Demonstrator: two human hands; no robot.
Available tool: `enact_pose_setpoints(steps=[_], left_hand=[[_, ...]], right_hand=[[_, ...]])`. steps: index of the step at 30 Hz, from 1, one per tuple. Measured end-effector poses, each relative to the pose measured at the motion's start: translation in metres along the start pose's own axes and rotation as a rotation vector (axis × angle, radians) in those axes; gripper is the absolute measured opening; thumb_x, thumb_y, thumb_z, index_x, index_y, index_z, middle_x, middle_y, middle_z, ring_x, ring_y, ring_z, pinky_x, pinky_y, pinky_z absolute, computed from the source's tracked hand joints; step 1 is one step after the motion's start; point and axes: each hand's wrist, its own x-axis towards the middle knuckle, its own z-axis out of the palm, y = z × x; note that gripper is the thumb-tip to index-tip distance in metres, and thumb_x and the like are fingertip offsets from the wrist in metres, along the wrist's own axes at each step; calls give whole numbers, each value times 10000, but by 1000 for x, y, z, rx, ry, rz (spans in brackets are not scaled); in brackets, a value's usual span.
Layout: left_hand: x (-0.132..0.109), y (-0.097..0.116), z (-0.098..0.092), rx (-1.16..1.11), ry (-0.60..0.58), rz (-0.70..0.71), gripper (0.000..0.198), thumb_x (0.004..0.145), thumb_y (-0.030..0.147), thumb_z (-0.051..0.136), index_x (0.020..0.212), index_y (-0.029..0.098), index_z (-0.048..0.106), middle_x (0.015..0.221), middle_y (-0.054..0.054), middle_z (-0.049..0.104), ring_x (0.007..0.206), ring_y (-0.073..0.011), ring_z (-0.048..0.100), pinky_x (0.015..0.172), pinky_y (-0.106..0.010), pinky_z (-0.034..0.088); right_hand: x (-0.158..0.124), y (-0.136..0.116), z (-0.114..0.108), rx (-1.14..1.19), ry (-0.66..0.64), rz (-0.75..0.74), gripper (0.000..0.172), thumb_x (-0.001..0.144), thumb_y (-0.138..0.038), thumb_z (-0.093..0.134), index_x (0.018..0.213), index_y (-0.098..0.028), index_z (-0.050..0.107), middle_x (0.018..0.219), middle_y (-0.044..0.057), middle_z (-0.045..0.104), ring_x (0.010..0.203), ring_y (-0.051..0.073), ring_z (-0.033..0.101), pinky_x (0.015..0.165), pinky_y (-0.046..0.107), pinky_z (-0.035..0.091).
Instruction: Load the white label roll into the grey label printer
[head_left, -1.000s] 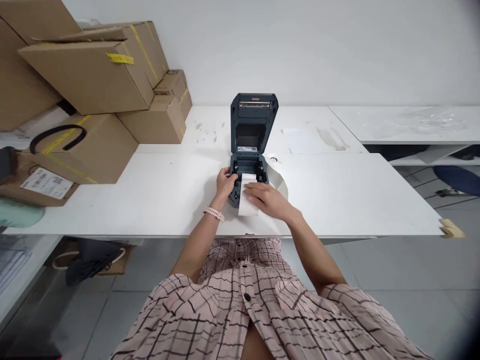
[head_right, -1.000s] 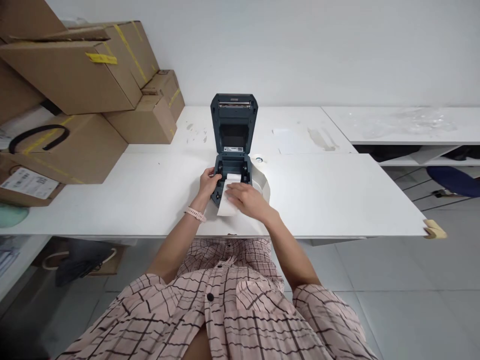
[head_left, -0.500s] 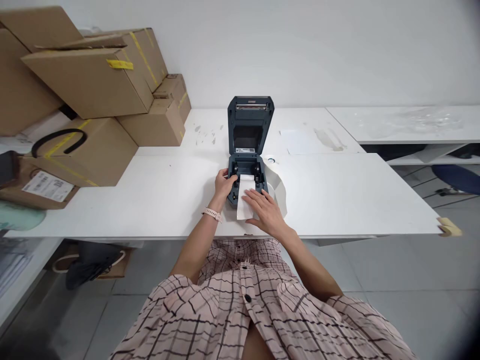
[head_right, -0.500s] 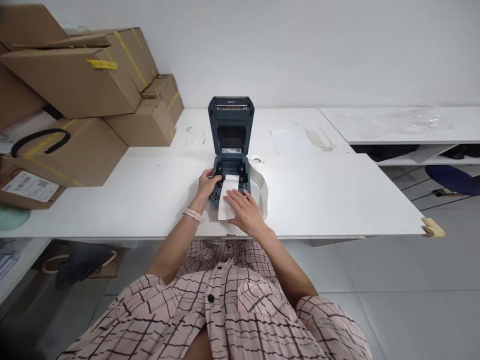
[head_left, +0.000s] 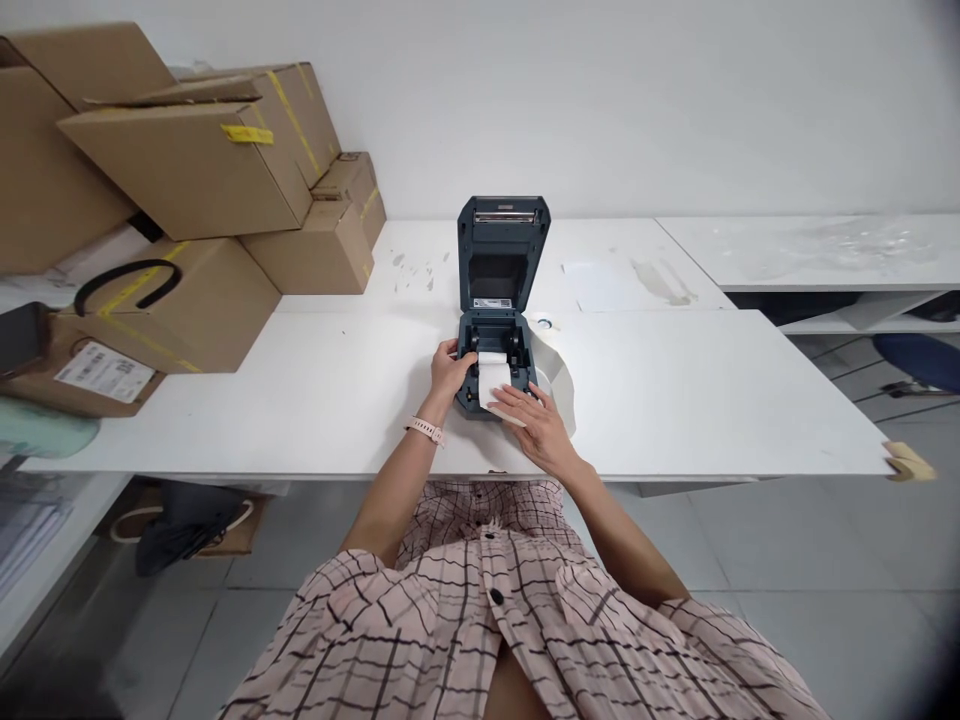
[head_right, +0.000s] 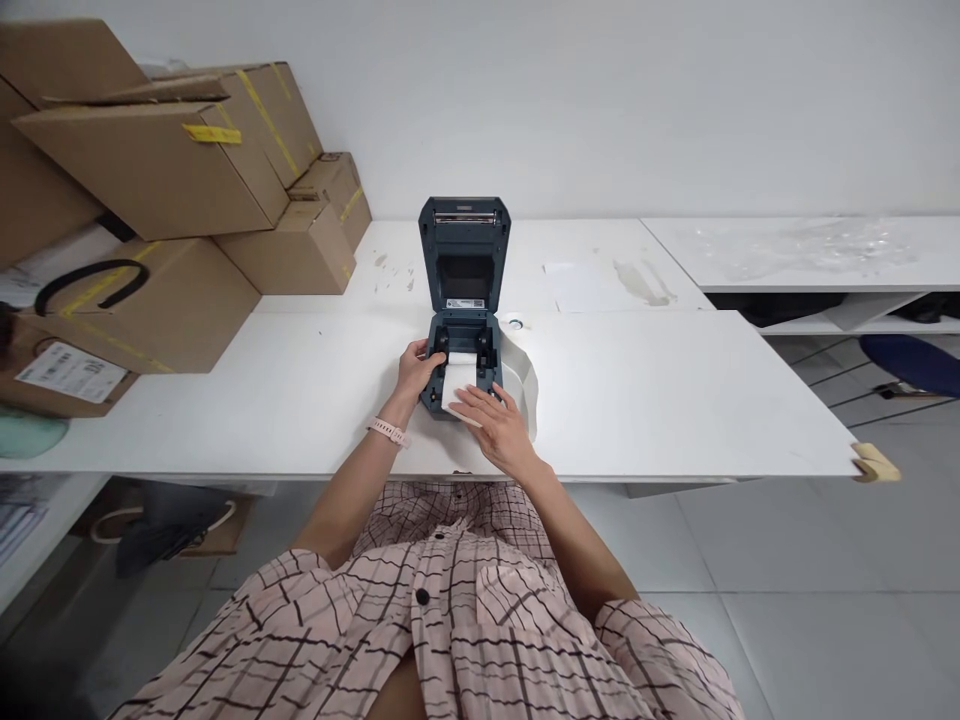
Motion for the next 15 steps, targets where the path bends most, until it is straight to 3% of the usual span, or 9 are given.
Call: enact_pose_setpoints(steps=[15], left_hand=[[-2, 2, -1, -24, -2, -14, 461, 706, 209, 760, 1148, 177, 634, 1282, -127, 701, 1140, -242, 675, 975, -364, 527]], right_hand=[[2, -4, -13, 44, -19, -9, 401, 1045, -224, 491, 1403, -307, 652, 1442, 41, 676, 1408, 252, 595, 1193, 558, 448]])
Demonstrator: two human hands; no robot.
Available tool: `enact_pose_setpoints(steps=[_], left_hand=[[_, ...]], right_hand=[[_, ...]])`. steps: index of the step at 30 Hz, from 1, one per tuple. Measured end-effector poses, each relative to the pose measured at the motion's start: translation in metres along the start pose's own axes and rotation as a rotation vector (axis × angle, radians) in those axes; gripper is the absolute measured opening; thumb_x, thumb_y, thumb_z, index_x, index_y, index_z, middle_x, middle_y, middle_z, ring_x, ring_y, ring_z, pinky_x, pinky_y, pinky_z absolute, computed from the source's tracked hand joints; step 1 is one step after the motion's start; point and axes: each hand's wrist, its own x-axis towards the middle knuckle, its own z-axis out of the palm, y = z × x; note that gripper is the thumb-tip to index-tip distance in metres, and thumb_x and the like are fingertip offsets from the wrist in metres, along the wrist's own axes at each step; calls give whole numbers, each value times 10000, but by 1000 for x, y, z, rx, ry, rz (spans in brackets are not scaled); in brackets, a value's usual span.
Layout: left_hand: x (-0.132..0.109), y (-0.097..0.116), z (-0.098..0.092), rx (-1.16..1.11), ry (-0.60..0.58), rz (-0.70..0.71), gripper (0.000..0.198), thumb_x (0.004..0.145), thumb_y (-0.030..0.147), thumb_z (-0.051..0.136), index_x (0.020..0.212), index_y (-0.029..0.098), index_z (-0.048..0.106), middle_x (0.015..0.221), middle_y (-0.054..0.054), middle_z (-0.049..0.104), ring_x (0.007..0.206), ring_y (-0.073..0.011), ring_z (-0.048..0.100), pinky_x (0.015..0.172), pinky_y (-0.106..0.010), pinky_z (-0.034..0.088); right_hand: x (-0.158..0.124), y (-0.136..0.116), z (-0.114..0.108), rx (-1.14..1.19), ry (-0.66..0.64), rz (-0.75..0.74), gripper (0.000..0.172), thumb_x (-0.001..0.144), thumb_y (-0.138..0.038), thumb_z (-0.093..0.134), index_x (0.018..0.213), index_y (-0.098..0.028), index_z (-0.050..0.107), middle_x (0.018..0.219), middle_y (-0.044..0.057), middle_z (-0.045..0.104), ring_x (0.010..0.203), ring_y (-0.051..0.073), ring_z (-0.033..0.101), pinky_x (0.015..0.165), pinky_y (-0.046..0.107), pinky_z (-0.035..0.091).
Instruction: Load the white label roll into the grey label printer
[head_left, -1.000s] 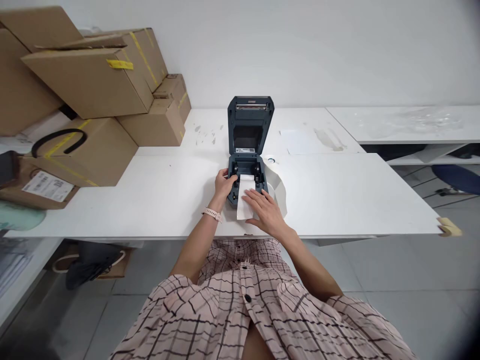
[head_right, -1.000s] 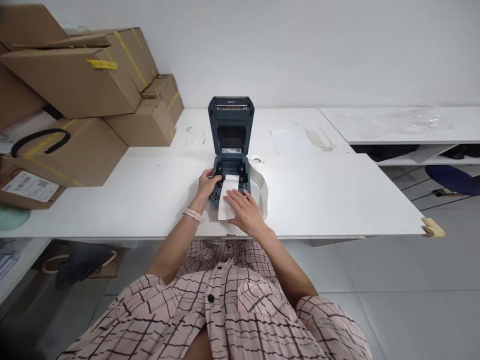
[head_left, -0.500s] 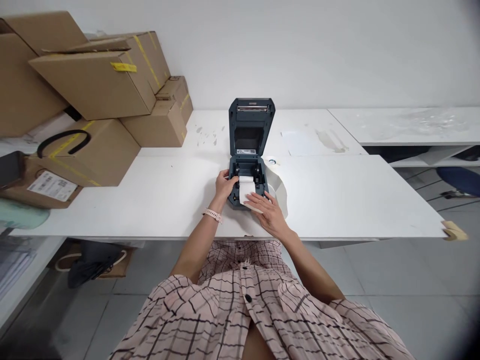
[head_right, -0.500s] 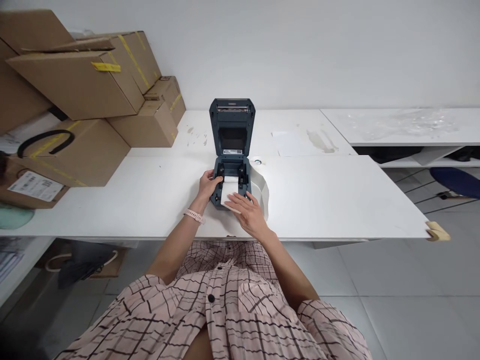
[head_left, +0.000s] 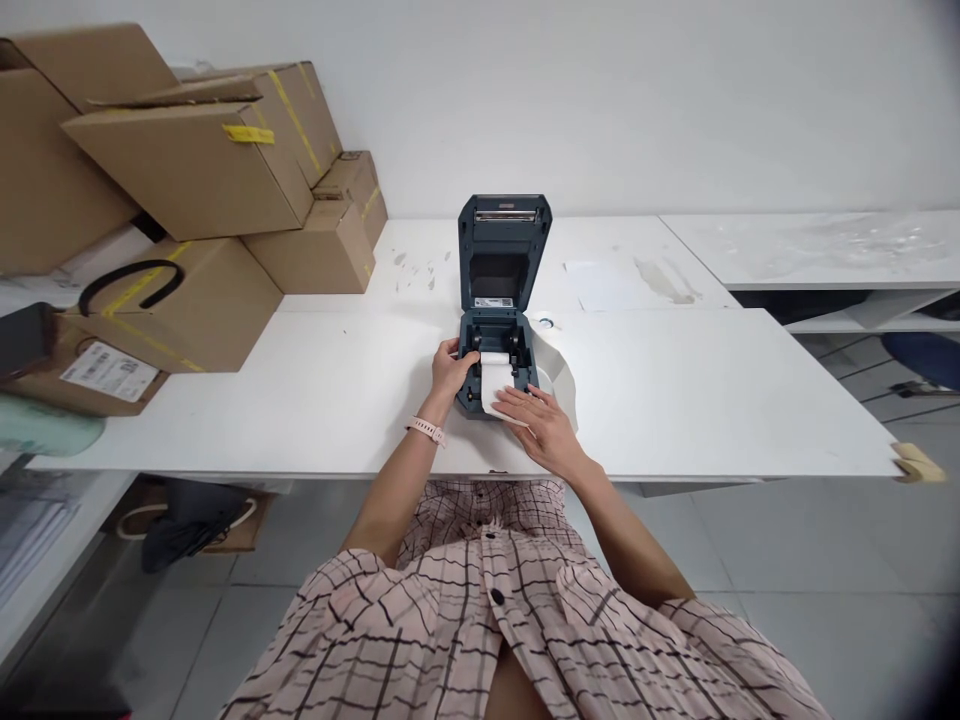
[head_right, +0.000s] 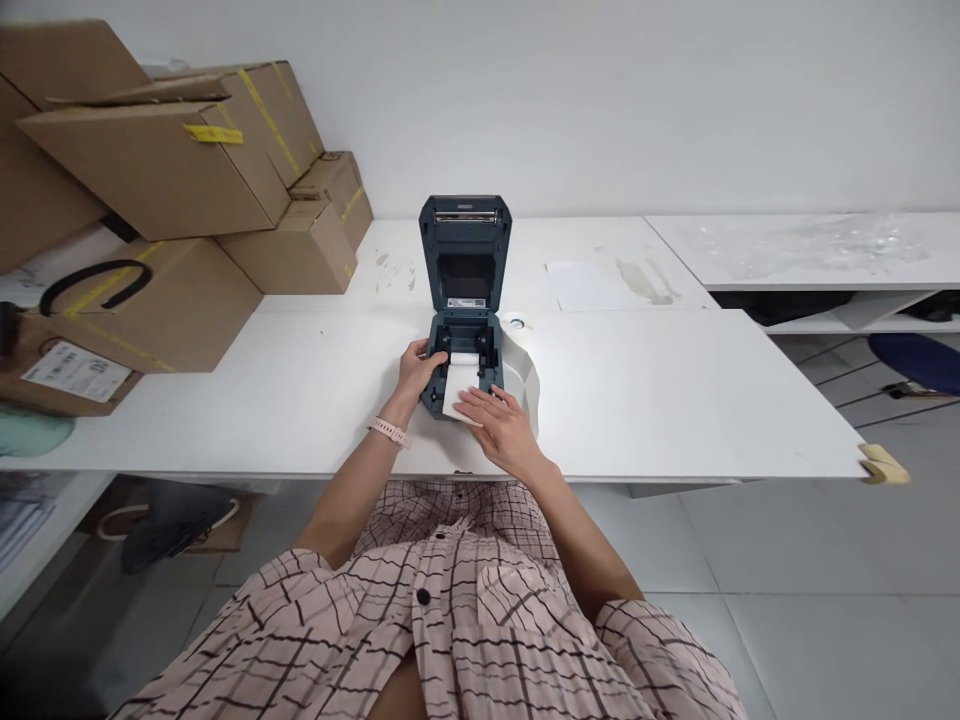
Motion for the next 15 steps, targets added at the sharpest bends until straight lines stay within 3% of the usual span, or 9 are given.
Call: enact_pose_setpoints(steps=[15], left_hand=[[4, -4, 1, 7, 7, 3, 469, 699, 214, 763, 1152, 180, 646, 1270, -115, 709, 1161, -246, 673, 994, -357, 518]], right_hand=[[2, 7, -2, 12, 40, -51, 244, 1021, -246, 564, 1163, -258, 762, 1335, 65, 745, 1298, 271, 685, 1115, 541, 519]])
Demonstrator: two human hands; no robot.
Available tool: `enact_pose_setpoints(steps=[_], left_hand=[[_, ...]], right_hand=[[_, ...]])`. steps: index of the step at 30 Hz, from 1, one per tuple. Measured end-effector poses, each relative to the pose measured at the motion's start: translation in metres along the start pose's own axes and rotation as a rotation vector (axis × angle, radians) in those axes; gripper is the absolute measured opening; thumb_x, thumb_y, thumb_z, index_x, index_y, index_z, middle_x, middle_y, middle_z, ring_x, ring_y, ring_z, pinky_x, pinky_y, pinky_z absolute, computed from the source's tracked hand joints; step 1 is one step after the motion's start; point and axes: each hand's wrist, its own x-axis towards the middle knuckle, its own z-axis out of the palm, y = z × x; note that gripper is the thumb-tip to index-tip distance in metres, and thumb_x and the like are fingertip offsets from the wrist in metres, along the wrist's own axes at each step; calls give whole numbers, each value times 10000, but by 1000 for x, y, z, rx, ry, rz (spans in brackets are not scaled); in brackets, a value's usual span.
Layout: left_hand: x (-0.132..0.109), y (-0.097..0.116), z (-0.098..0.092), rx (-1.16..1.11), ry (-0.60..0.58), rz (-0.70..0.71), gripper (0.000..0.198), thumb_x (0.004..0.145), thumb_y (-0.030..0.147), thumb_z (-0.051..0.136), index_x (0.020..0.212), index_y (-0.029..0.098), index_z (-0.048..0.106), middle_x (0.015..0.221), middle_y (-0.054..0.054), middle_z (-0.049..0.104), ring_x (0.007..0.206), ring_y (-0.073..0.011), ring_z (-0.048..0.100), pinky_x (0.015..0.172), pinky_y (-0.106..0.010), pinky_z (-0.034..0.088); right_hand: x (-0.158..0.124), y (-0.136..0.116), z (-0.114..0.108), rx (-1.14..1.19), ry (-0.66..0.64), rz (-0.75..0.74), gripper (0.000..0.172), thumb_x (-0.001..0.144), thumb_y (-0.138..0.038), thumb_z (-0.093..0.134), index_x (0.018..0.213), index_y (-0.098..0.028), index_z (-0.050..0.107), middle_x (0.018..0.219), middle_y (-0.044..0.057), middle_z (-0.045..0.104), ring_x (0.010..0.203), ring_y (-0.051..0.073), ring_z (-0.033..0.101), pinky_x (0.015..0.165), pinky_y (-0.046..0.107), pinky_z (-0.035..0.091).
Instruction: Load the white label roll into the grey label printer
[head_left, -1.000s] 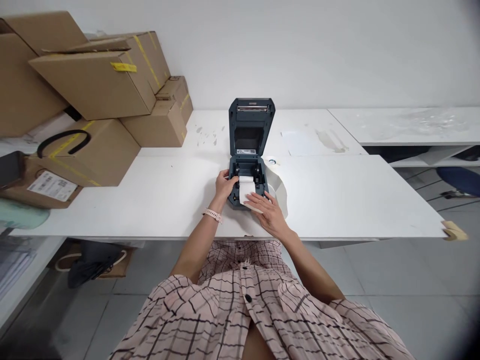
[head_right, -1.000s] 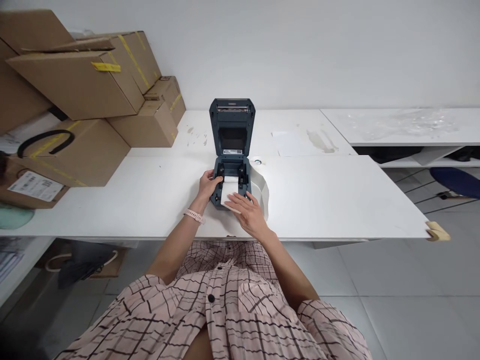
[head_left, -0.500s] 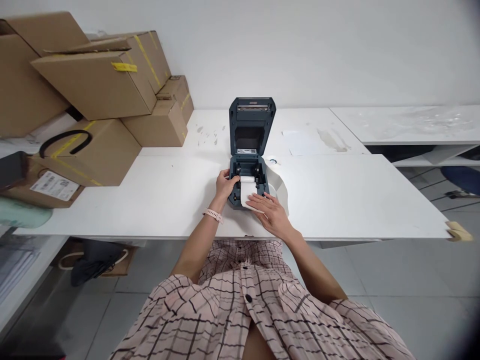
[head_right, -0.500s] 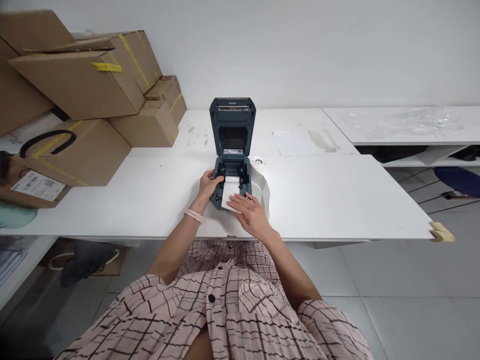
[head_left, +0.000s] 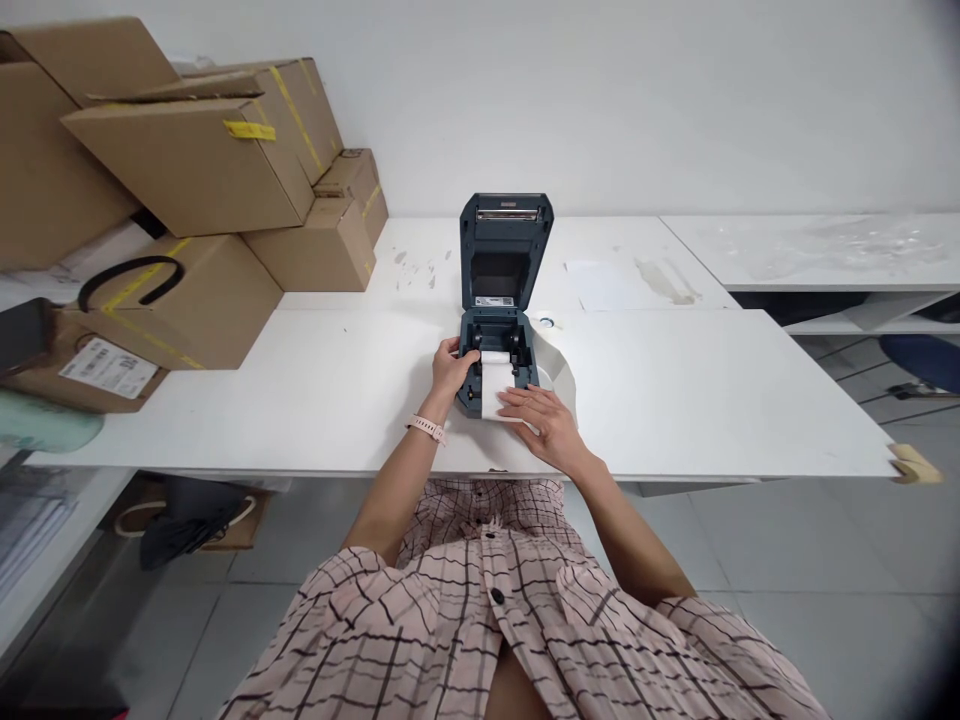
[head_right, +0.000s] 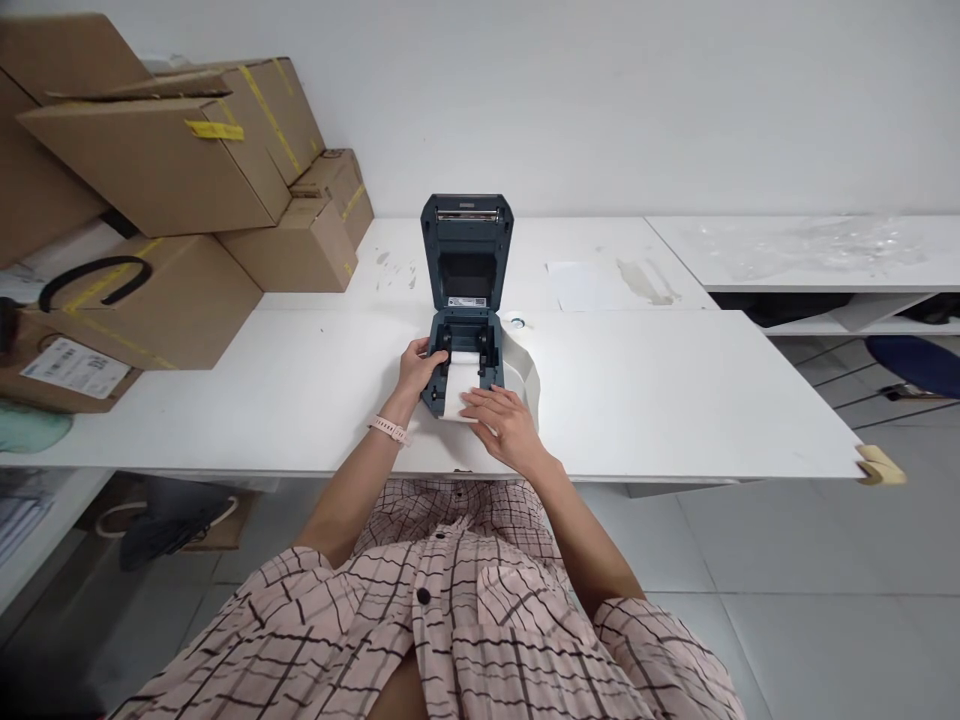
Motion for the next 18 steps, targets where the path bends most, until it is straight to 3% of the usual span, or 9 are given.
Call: enact_pose_setpoints(steps=[9, 15, 18], left_hand=[[-4, 4, -1, -8, -6, -5, 487, 698, 232, 769, 1164, 172, 641, 1286, -121, 706, 1140, -240, 680, 967, -345, 526], [-1, 0, -1, -4, 0, 6, 498, 693, 233, 768, 1174, 176, 651, 1284, -119, 708, 1124, -246, 686, 938, -346, 532], [1, -2, -2, 21, 4, 10, 520, 688, 258, 773, 1191, 186, 660, 1284, -113, 710, 1107, -254, 694, 917, -356, 535]], right_hand=[[4, 1, -12, 18, -6, -28, 238, 1043, -228, 558, 1236, -237, 697, 1239, 69, 792, 1235, 275, 721, 1027, 512, 567], [6, -3, -22, 18, -110, 26, 231, 1056, -244, 508, 1183, -248, 701, 1255, 61, 784, 1251, 284, 695, 984, 507, 554], [12, -4, -23, -47, -197, 68, 200, 975, -311, 650, 1150, -233, 706, 1391, 75, 716, 1197, 334, 667, 918, 518, 532]])
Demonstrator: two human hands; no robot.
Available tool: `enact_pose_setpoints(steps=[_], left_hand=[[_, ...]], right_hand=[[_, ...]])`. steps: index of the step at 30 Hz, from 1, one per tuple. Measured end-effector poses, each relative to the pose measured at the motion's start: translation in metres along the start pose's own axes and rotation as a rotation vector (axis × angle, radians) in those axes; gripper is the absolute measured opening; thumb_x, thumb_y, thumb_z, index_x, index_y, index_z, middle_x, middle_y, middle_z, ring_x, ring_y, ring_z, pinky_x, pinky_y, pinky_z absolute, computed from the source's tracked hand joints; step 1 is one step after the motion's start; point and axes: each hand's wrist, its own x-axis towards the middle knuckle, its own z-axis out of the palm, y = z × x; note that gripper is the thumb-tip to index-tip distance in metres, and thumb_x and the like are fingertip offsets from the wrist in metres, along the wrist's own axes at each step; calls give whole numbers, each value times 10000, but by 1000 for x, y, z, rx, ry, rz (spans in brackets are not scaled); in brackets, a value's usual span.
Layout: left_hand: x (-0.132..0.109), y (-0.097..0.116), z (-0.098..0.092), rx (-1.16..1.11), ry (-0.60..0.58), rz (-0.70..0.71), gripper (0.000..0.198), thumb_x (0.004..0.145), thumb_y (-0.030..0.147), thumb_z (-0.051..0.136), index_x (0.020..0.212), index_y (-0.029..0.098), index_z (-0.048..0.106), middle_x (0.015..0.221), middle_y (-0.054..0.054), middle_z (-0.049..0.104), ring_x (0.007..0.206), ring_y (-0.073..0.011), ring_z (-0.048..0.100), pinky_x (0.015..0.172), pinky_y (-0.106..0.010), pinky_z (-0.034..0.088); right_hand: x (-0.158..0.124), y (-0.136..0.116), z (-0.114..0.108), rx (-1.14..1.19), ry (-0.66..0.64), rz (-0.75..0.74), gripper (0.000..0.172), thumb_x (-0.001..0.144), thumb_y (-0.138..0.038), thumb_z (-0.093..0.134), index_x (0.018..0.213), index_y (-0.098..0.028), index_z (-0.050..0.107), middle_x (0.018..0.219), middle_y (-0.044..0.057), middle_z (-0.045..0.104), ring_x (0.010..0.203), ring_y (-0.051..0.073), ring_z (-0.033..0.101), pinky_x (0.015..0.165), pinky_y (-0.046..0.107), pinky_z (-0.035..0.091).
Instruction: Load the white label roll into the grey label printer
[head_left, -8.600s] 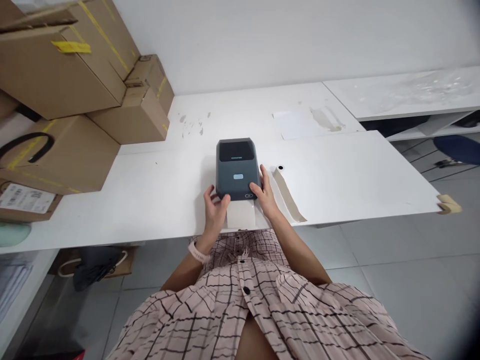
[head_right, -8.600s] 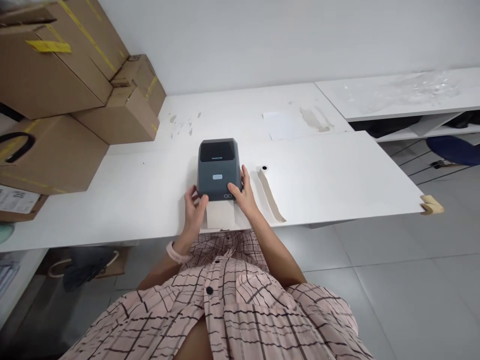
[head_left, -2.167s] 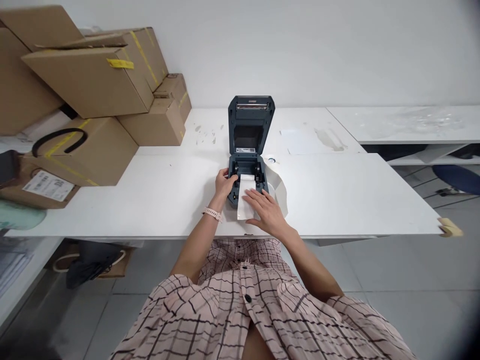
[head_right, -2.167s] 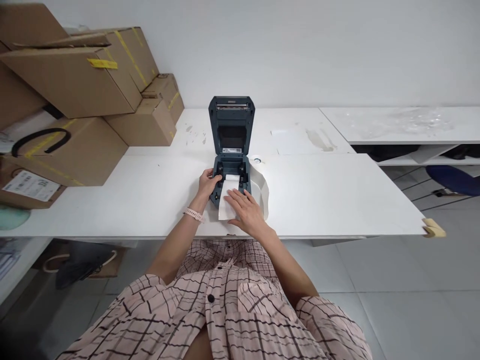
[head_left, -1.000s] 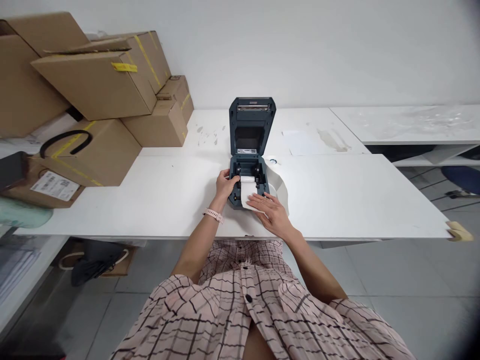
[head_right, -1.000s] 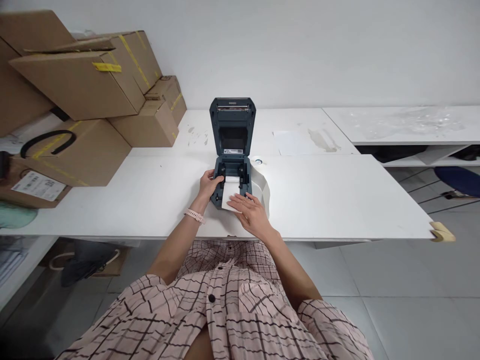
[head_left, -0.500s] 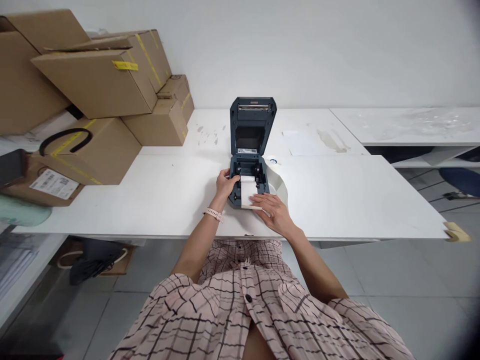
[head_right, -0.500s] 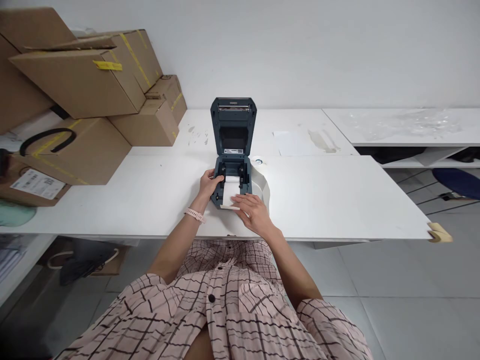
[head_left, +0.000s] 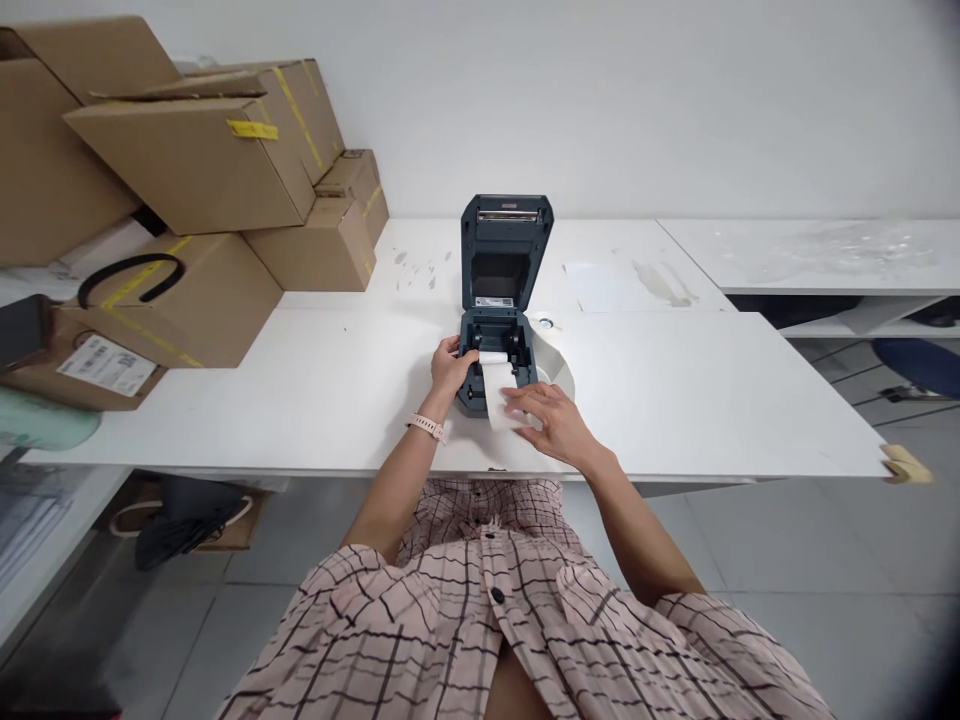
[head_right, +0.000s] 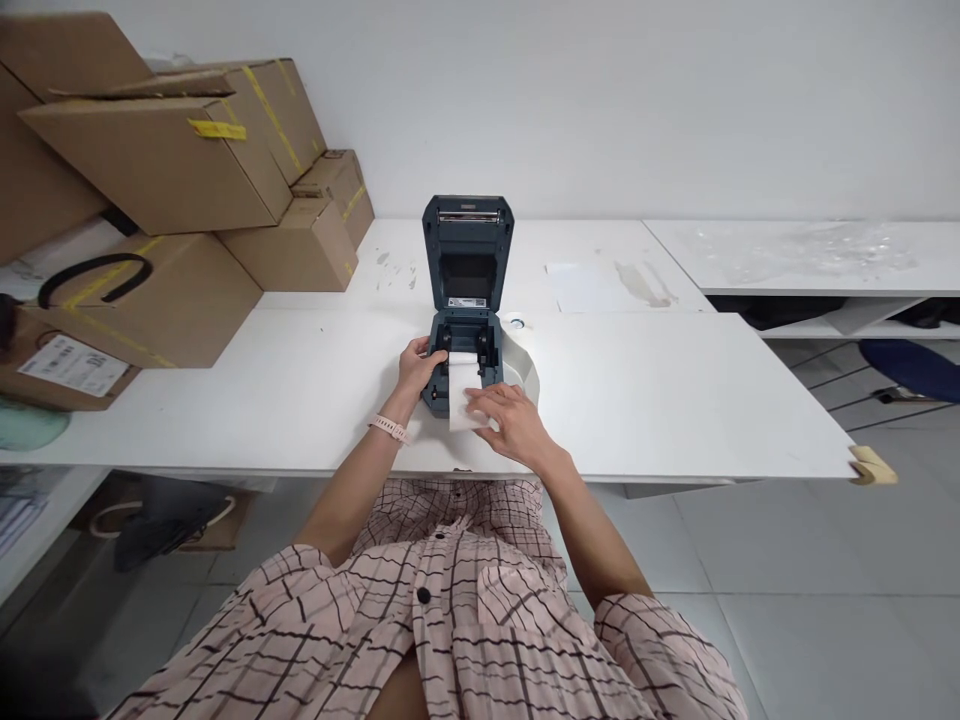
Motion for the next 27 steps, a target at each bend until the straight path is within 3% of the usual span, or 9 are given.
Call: enact_pose_setpoints(steps=[4, 7, 10, 20, 24, 27], left_hand=[[1, 0, 0, 29, 9, 8, 529, 687, 266, 771, 1200, 184, 666, 1250, -114, 723, 1100, -254, 701, 908, -353, 540], [0, 1, 0, 32, 4, 5, 518, 694, 263, 767, 1196, 188, 666, 1245, -112, 726, 1097, -251, 703, 902, -347, 542], [0, 1, 0, 30, 9, 10, 490, 696, 250, 766, 1173, 194, 667, 1235, -107, 727, 1091, -248, 703, 911, -349, 540], [-1, 0, 1, -15, -35, 10, 510, 721, 268, 773, 1204, 201, 622, 1283, -115, 685, 1118, -236, 678, 910, -338, 535], [-2, 3, 1, -29, -30, 13, 483, 720, 249, 760, 1179, 196, 622, 1270, -116, 688, 1131, -237, 673, 907, -335, 531], [-3, 2, 1, -37, -30, 22, 479, 712, 247, 761, 1168, 195, 625, 1261, -116, 689, 1131, -240, 672, 916, -341, 531]], right_hand=[[16, -7, -5, -129, -153, 42, 585, 850, -414, 781, 1379, -225, 618, 1588, 98, 544, 1154, 386, 581, 918, 544, 471], [26, -13, -6, -186, -226, 45, 684, 803, -274, 763, 1455, -211, 568, 1613, 113, 509, 1147, 382, 545, 901, 504, 428], [28, -17, -4, -207, -225, 51, 682, 771, -176, 710, 1442, -191, 585, 1613, 119, 508, 1132, 368, 533, 885, 470, 391], [23, -20, 7, -248, -191, 75, 741, 755, -133, 680, 1484, -183, 560, 1637, 98, 480, 1141, 371, 491, 850, 436, 338], [23, -21, 11, -257, -120, 64, 537, 932, -318, 648, 1447, -176, 597, 1592, 106, 539, 1115, 359, 495, 867, 449, 334], [25, -25, 14, -249, -76, 68, 483, 1019, -455, 555, 1407, -178, 631, 1553, 118, 581, 1108, 351, 503, 873, 454, 334]])
